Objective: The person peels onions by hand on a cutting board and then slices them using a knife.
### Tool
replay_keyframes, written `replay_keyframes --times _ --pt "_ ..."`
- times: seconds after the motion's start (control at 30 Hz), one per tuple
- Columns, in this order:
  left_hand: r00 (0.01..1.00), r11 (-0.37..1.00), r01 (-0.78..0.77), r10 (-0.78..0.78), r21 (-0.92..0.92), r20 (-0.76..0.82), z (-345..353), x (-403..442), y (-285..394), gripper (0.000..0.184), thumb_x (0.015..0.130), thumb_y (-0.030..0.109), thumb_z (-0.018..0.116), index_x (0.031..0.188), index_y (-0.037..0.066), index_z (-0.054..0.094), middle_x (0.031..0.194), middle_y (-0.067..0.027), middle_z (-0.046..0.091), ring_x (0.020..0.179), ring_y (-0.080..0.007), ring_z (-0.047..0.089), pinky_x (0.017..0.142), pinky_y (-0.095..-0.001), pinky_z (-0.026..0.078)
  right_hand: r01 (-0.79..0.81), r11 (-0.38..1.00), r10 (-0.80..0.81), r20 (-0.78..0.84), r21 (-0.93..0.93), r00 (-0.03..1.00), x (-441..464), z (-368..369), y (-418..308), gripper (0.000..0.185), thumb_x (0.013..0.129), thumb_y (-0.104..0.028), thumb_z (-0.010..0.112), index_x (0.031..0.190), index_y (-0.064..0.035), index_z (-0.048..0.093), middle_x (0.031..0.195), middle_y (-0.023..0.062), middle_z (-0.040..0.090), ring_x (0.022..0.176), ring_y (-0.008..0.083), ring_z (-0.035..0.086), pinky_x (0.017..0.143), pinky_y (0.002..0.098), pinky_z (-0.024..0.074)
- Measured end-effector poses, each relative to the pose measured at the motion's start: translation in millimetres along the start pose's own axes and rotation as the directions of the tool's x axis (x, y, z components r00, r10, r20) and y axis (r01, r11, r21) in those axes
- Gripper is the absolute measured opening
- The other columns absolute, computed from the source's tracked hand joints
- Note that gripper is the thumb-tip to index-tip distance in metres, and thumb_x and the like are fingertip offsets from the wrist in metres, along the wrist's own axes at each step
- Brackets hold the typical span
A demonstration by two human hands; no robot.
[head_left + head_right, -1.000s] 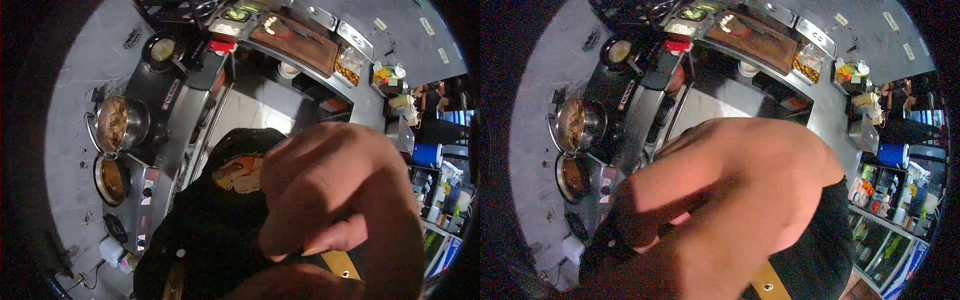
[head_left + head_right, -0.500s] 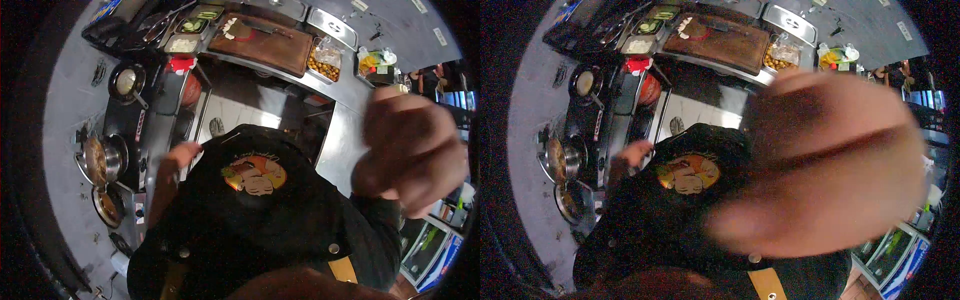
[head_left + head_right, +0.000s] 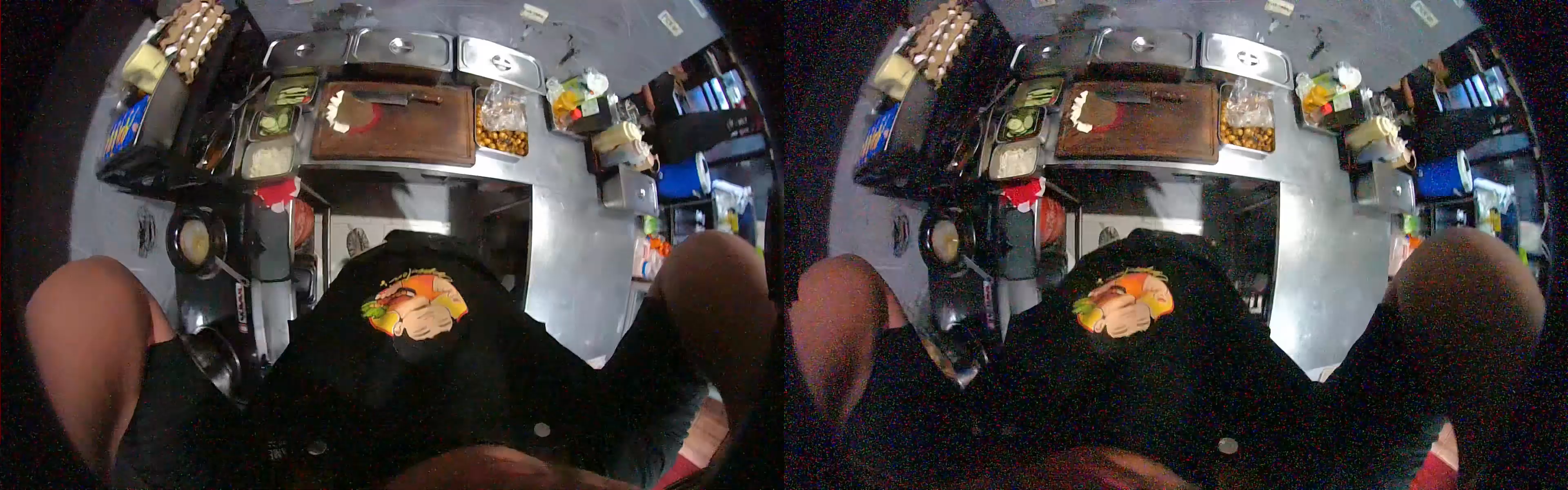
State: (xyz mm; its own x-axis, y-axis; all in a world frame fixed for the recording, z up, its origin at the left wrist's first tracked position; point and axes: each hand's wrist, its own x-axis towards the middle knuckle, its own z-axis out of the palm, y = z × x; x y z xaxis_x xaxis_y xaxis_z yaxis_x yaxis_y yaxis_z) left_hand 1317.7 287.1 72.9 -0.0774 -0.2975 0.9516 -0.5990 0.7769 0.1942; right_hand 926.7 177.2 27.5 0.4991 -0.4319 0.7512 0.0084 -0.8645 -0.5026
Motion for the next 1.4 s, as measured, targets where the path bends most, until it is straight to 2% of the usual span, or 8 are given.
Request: replay_keyframes --times 0.1,0.27,0.5,0.7,0.93,1.13,1.3,1.4 --pt "1.000 0.997 0.017 -0.015 -0.074 0.025 -18 0 -35 0.028 0.099 0.016 0.068 0.127 0.009 0.068 0.105 -0.0054 0.071 0.087 -0.0168 0.066 0.080 -0.0344 0.055 -0.432 0.901 0.433 0.000 -0.048 0.902 -63 44 20 0.023 0.101 -0.033 0.067 0.115 -0.0155 0.071 0.115 0.0104 0.068 0.081 0.0252 0.063 0.066 0.0441 0.0476" --pt "1.000 0.987 -0.015 0.016 -0.160 0.008 -24 -5 -80 0.027 0.100 0.017 0.067 0.125 0.009 0.068 0.103 -0.0053 0.071 0.087 -0.0168 0.065 0.080 -0.0343 0.054 -0.902 0.419 0.907 0.001 -0.109 0.421 -186 112 15 0.024 0.101 -0.032 0.067 0.117 -0.0146 0.070 0.115 0.0103 0.068 0.083 0.0252 0.063 0.068 0.0439 0.0480" --pt "0.999 0.983 -0.036 0.035 -0.180 -0.010 -19 -4 -113 0.024 0.100 0.019 0.067 0.122 0.009 0.068 0.102 -0.0051 0.071 0.087 -0.0169 0.065 0.080 -0.0341 0.054 -0.997 -0.011 0.995 -0.097 -0.072 -0.003 -287 134 9 0.026 0.100 -0.031 0.066 0.120 -0.0134 0.069 0.115 0.0102 0.067 0.086 0.0252 0.063 0.072 0.0436 0.0485" --pt "0.998 0.992 -0.062 0.063 -0.107 0.013 -15 12 -102 0.023 0.101 0.020 0.067 0.120 0.009 0.069 0.100 -0.0049 0.070 0.087 -0.0170 0.065 0.081 -0.0340 0.053 -0.994 -0.111 0.984 -0.140 0.011 -0.111 -331 115 50 0.028 0.100 -0.029 0.066 0.122 -0.0123 0.068 0.115 0.0100 0.067 0.088 0.0252 0.062 0.075 0.0434 0.0489" --pt "1.000 0.999 -0.013 0.013 -0.037 0.012 38 11 -80 0.021 0.101 0.022 0.067 0.117 0.009 0.069 0.098 -0.0047 0.070 0.086 -0.0170 0.065 0.081 -0.0338 0.053 -0.996 0.091 0.988 -0.124 -0.002 0.090 -306 41 147 0.030 0.099 -0.028 0.065 0.124 -0.0110 0.066 0.116 0.0099 0.066 0.091 0.0253 0.062 0.078 0.0432 0.0495" --pt "1.000 0.998 -0.013 0.012 0.068 0.006 82 -2 -55 0.020 0.102 0.024 0.067 0.115 0.009 0.069 0.097 -0.0046 0.070 0.086 -0.0171 0.064 0.082 -0.0336 0.052 -0.871 0.481 0.870 -0.072 -0.098 0.488 -181 -27 246 0.032 0.098 -0.026 0.065 0.126 -0.0099 0.065 0.116 0.0098 0.065 0.093 0.0253 0.062 0.081 0.0430 0.0499" --pt "0.998 0.984 -0.057 0.054 0.166 0.026 86 28 -45 0.020 0.102 0.025 0.066 0.113 0.009 0.069 0.096 -0.0044 0.070 0.086 -0.0171 0.064 0.082 -0.0335 0.052 -0.508 0.837 0.502 -0.085 -0.202 0.861 -34 -77 245 0.034 0.098 -0.025 0.065 0.128 -0.0090 0.065 0.116 0.0097 0.065 0.095 0.0253 0.062 0.083 0.0428 0.0503" --pt "0.994 0.968 -0.114 0.109 0.224 0.032 83 49 -37 0.020 0.102 0.026 0.066 0.112 0.009 0.069 0.095 -0.0043 0.069 0.086 -0.0172 0.064 0.082 -0.0334 0.051 -0.193 0.941 0.173 -0.095 -0.280 0.980 40 -102 218 0.035 0.098 -0.025 0.065 0.129 -0.0084 0.064 0.116 0.0096 0.065 0.096 0.0253 0.062 0.085 0.0427 0.0505"
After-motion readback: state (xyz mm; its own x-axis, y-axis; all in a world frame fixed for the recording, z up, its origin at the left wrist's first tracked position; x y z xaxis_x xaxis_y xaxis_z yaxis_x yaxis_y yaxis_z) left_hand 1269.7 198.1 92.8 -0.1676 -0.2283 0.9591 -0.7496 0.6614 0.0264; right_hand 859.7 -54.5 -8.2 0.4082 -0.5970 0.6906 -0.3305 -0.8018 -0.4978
